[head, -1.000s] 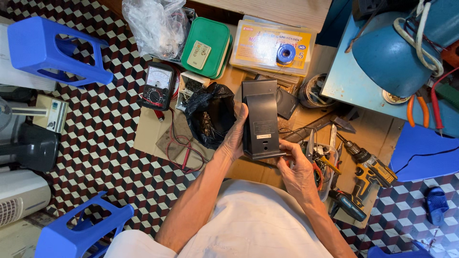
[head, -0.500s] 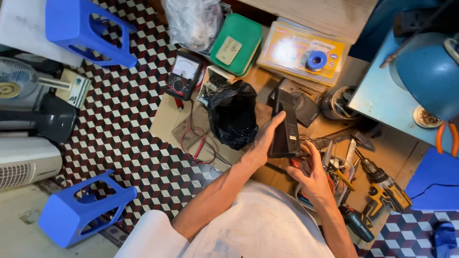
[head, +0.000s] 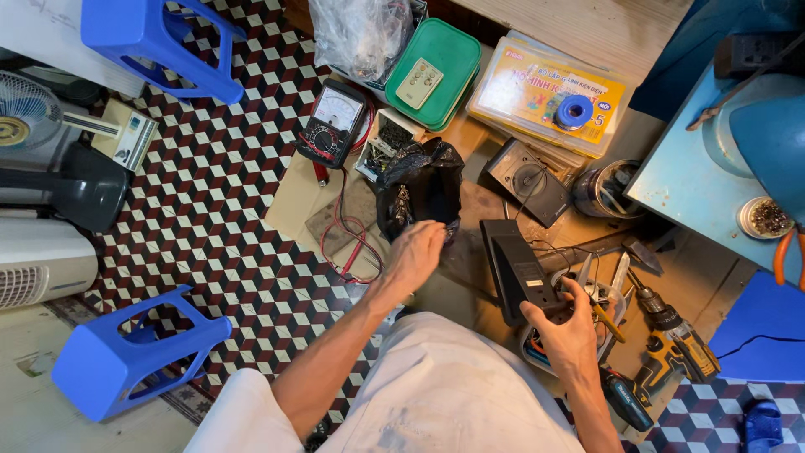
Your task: The person retrieves a black speaker and a plastic grid from a bag, then uses a cordless drill to remove screws from the speaker casing. They separate the speaker parts and handle a small cylindrical component, inspecting it closely.
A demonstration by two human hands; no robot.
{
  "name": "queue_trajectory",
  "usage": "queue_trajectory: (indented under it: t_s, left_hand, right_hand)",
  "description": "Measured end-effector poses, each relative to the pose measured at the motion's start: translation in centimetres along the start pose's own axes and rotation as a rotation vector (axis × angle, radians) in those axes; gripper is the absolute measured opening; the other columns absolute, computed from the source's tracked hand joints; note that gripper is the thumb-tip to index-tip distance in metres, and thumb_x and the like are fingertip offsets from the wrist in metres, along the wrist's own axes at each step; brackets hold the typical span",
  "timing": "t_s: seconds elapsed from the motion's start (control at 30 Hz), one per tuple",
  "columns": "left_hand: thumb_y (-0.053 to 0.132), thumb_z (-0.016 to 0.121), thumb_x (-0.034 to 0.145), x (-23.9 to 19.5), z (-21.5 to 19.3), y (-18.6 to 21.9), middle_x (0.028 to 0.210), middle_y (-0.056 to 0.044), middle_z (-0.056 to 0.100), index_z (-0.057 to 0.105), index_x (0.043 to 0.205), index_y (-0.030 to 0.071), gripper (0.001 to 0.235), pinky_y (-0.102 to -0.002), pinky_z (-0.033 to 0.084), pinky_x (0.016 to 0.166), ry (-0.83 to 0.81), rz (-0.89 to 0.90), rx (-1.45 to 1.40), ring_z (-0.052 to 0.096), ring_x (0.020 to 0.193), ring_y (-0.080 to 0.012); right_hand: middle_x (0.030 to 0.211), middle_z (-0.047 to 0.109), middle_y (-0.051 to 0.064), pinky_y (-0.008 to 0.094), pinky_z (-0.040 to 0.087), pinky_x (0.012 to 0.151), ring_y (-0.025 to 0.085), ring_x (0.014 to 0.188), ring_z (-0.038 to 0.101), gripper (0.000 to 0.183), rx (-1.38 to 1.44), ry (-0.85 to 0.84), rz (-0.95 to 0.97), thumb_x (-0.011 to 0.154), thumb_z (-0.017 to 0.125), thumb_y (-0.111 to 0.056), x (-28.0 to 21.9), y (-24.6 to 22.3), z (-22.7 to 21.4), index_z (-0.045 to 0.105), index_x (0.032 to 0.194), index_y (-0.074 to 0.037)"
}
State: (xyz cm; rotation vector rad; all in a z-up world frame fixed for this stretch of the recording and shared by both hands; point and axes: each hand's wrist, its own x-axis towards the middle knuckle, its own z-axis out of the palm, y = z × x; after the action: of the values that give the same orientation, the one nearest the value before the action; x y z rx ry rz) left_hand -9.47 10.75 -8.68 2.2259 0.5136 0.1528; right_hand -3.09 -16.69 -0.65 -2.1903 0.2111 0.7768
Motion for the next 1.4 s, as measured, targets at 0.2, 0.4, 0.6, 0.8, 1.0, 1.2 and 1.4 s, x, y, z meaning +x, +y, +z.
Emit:
queue_trajectory:
  t_s: [0.2, 0.4, 0.6, 0.8, 1.0, 1.2, 1.4]
  left_hand:
    - [0.015, 0.067, 0.089, 2.7, 1.6, -8.6, 0.106, -0.024, 0.072, 0.070, 0.118, 0.000, 0.033, -0.050, 0.056, 0.086, -0.032, -0.189, 0.197, 0.070, 0.099, -0.0425]
    - [0.022, 0.078, 0.084, 6.9, 5.7, -13.9, 0.103, -0.026, 0.072, 0.067, 0.117, 0.004, 0.040, -0.051, 0.056, 0.085, 0.052, -0.550, 0.315, 0.070, 0.097, -0.0437]
    - [0.027, 0.078, 0.083, 7.3, 7.6, -18.5, 0.100, -0.021, 0.074, 0.073, 0.105, 0.009, 0.029, -0.051, 0.056, 0.085, 0.129, -0.483, 0.417, 0.071, 0.095, -0.0406]
    - [0.034, 0.074, 0.088, 7.0, 4.5, -18.0, 0.101, -0.023, 0.072, 0.074, 0.109, 0.012, 0.030, -0.052, 0.055, 0.082, 0.117, -0.474, 0.308, 0.069, 0.092, -0.0429]
    - [0.031, 0.074, 0.091, 4.8, 2.4, -14.0, 0.095, -0.020, 0.077, 0.077, 0.110, 0.008, 0.029, -0.044, 0.059, 0.080, 0.151, -0.391, 0.078, 0.074, 0.089, -0.0357]
    - [0.014, 0.067, 0.096, 4.4, -0.7, -9.0, 0.097, -0.013, 0.076, 0.066, 0.123, -0.005, 0.033, -0.027, 0.063, 0.073, 0.045, -0.597, -0.858, 0.075, 0.082, -0.0170]
    - [0.012, 0.064, 0.097, 2.4, -5.7, -0.4, 0.101, -0.015, 0.075, 0.062, 0.135, 0.001, 0.040, -0.027, 0.061, 0.075, -0.062, -0.408, -0.839, 0.073, 0.085, -0.0159]
  right_hand:
    - [0.131, 0.058, 0.018, 0.045, 0.054, 0.089, 0.034, 0.103, 0.065, 0.097, -0.088, -0.008, 0.029, 0.067, 0.083, -0.035, -1.5, -0.1, 1.9, 0.042, 0.151, -0.008]
    - [0.136, 0.047, 0.022, 0.045, 0.047, 0.103, 0.035, 0.123, 0.053, 0.096, -0.196, 0.053, -0.147, 0.072, 0.085, -0.035, -0.6, -0.9, 4.5, 0.039, 0.150, -0.003]
    - [0.135, 0.044, 0.024, 0.046, 0.047, 0.102, 0.038, 0.123, 0.051, 0.095, -0.158, 0.105, -0.181, 0.073, 0.084, -0.035, 1.2, -1.6, 7.4, 0.037, 0.150, -0.003]
    - [0.136, 0.042, 0.026, 0.048, 0.047, 0.100, 0.043, 0.126, 0.047, 0.099, -0.233, 0.105, -0.242, 0.074, 0.087, -0.034, 2.5, -0.2, 9.8, 0.033, 0.150, 0.000]
    - [0.145, 0.038, 0.029, 0.049, 0.045, 0.105, 0.044, 0.131, 0.044, 0.101, -0.278, 0.076, -0.292, 0.072, 0.087, -0.031, 2.7, 0.3, 9.8, 0.031, 0.151, 0.000]
    - [0.152, 0.044, 0.026, 0.046, 0.048, 0.103, 0.040, 0.125, 0.055, 0.068, -0.263, 0.135, -0.623, 0.086, 0.075, -0.016, 0.3, -3.7, 8.5, 0.045, 0.145, -0.001]
    - [0.135, 0.061, 0.017, 0.030, 0.057, 0.086, 0.019, 0.100, 0.068, 0.045, 0.198, -0.173, -0.621, 0.096, 0.056, -0.003, 1.5, -8.9, 11.2, 0.053, 0.141, -0.007]
